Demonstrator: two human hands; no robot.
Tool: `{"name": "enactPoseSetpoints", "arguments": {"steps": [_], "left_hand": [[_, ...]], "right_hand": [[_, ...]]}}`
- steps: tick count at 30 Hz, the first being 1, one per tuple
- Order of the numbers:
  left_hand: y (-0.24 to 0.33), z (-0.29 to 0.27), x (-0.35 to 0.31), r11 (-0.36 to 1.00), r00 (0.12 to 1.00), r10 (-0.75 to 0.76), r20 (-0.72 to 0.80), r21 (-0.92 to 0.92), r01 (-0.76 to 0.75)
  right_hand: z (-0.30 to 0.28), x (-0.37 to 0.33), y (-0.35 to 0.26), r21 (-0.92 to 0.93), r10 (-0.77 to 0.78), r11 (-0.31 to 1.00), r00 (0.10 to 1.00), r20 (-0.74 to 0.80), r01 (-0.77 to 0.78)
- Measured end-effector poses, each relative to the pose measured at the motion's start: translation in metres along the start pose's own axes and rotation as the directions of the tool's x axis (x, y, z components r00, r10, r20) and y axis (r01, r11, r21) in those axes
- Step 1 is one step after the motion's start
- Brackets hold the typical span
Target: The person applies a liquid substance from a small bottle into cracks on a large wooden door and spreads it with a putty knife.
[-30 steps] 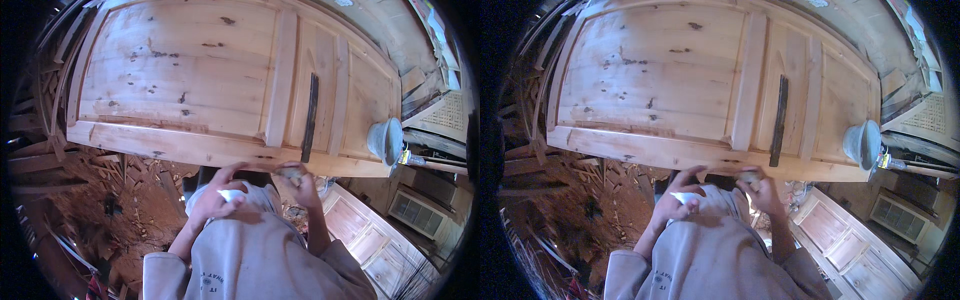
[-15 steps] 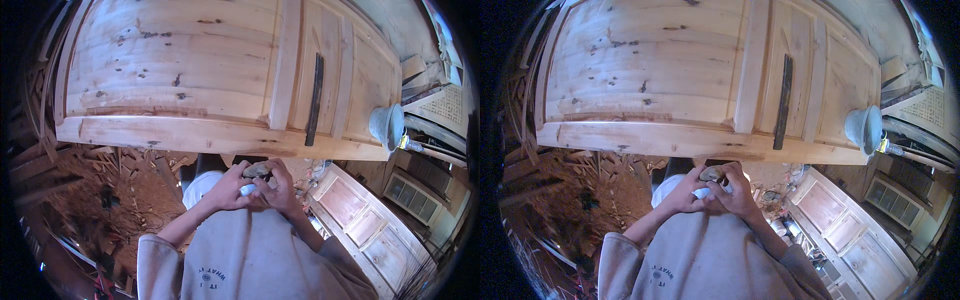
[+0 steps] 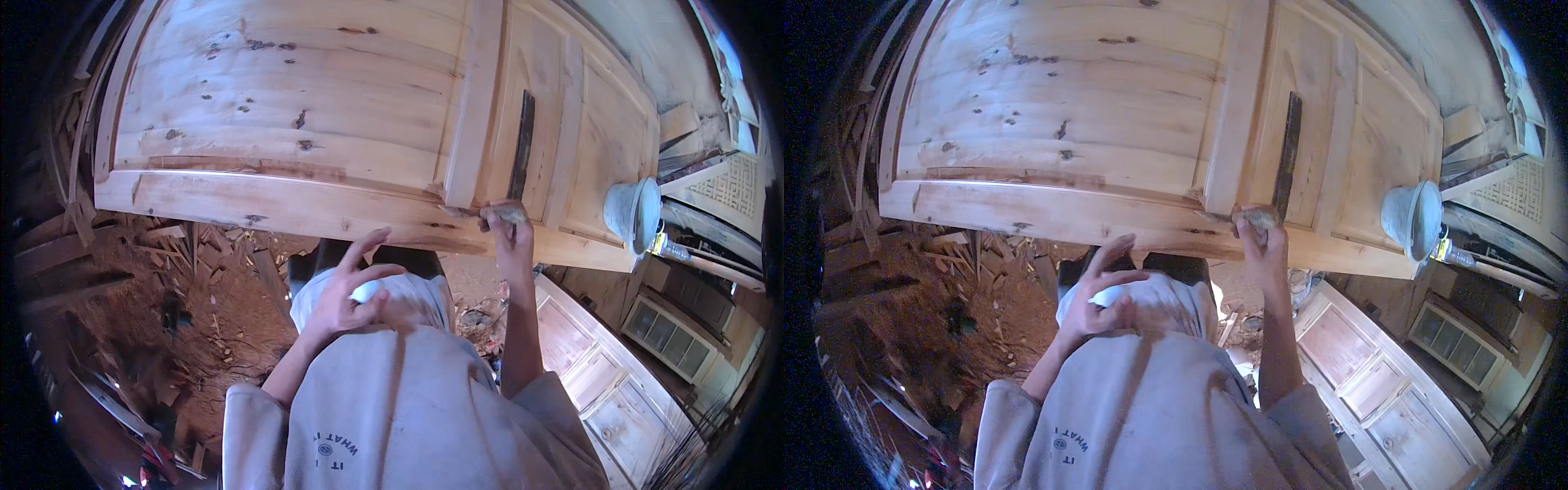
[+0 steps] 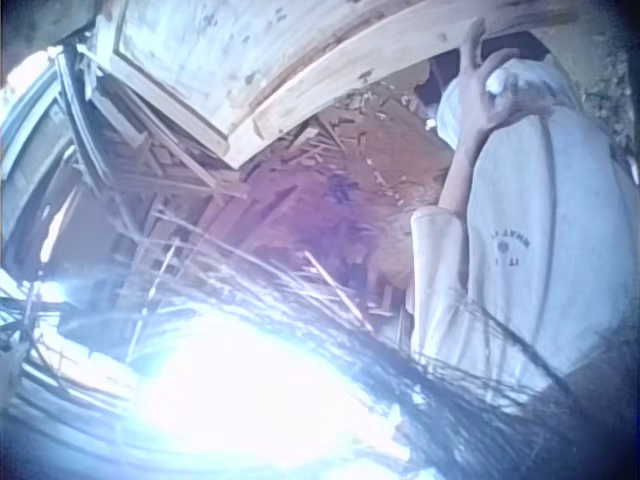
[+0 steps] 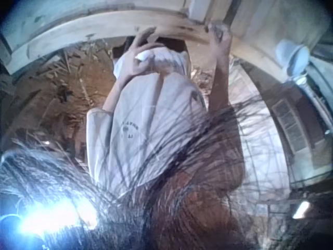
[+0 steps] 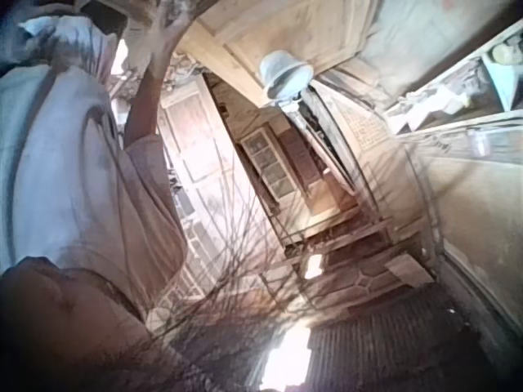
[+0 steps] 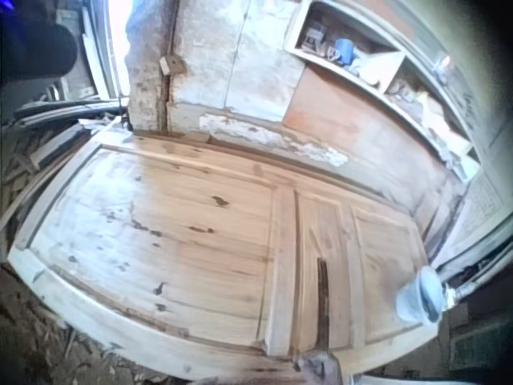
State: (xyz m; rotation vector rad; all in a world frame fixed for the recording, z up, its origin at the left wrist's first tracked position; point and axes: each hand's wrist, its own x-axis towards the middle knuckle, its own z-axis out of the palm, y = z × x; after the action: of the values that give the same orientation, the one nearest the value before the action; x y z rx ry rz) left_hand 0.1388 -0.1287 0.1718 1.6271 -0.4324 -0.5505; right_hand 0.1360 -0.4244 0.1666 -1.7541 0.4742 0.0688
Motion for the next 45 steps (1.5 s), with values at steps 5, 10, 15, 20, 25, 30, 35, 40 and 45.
{"name": "enactPoseSetpoints", "arguments": {"steps": [5, 10, 15, 20, 25, 30, 35, 40, 45], "left_hand": [[-0.029, -0.008, -0.058, 1.0, 0.932, -0.018, -0.363, 0.011, 0.024], [-0.048, -0.014, -0.093, 0.99, 0.747, 0.024, -0.665, 0.122, 0.077], [-0.065, -0.016, -0.107, 0.976, 0.632, 0.052, -0.773, 0.174, 0.132], [-0.059, -0.015, -0.097, 0.983, 0.585, 0.059, -0.809, 0.149, 0.108], [-0.055, -0.01, -0.093, 0.986, 0.583, 0.055, -0.811, 0.138, 0.099], [-0.055, -0.009, -0.092, 0.988, 0.579, 0.06, -0.813, 0.133, 0.084], [-0.056, -0.011, -0.09, 0.986, 0.577, 0.076, -0.813, 0.147, 0.077], [-0.054, -0.012, -0.089, 0.992, 0.565, 0.037, -0.824, 0.101, 0.082], [-0.057, -0.014, -0.089, 0.989, 0.575, 0.048, -0.817, 0.12, 0.088]], "right_hand": [[0.009, 0.033, 0.015, -0.219, -0.091, 0.97, 0.992, 0.089, 0.108], [0.015, 0.033, 0.005, -0.375, -0.121, 0.896, 0.942, 0.312, 0.239], [0.013, 0.032, 0.014, -0.284, -0.098, 0.94, 0.945, 0.311, 0.191], [0.012, 0.032, 0.021, -0.226, -0.104, 0.958, 0.947, 0.303, 0.178], [0.013, 0.031, 0.016, -0.255, -0.108, 0.946, 0.937, 0.331, 0.199], [0.012, 0.032, 0.018, -0.249, -0.122, 0.946, 0.94, 0.318, 0.207], [0.013, 0.032, 0.019, -0.248, -0.134, 0.944, 0.939, 0.316, 0.218], [0.014, 0.033, 0.023, -0.204, -0.104, 0.963, 0.944, 0.314, 0.174], [0.013, 0.033, 0.025, -0.24, -0.109, 0.952, 0.943, 0.314, 0.19]]}}
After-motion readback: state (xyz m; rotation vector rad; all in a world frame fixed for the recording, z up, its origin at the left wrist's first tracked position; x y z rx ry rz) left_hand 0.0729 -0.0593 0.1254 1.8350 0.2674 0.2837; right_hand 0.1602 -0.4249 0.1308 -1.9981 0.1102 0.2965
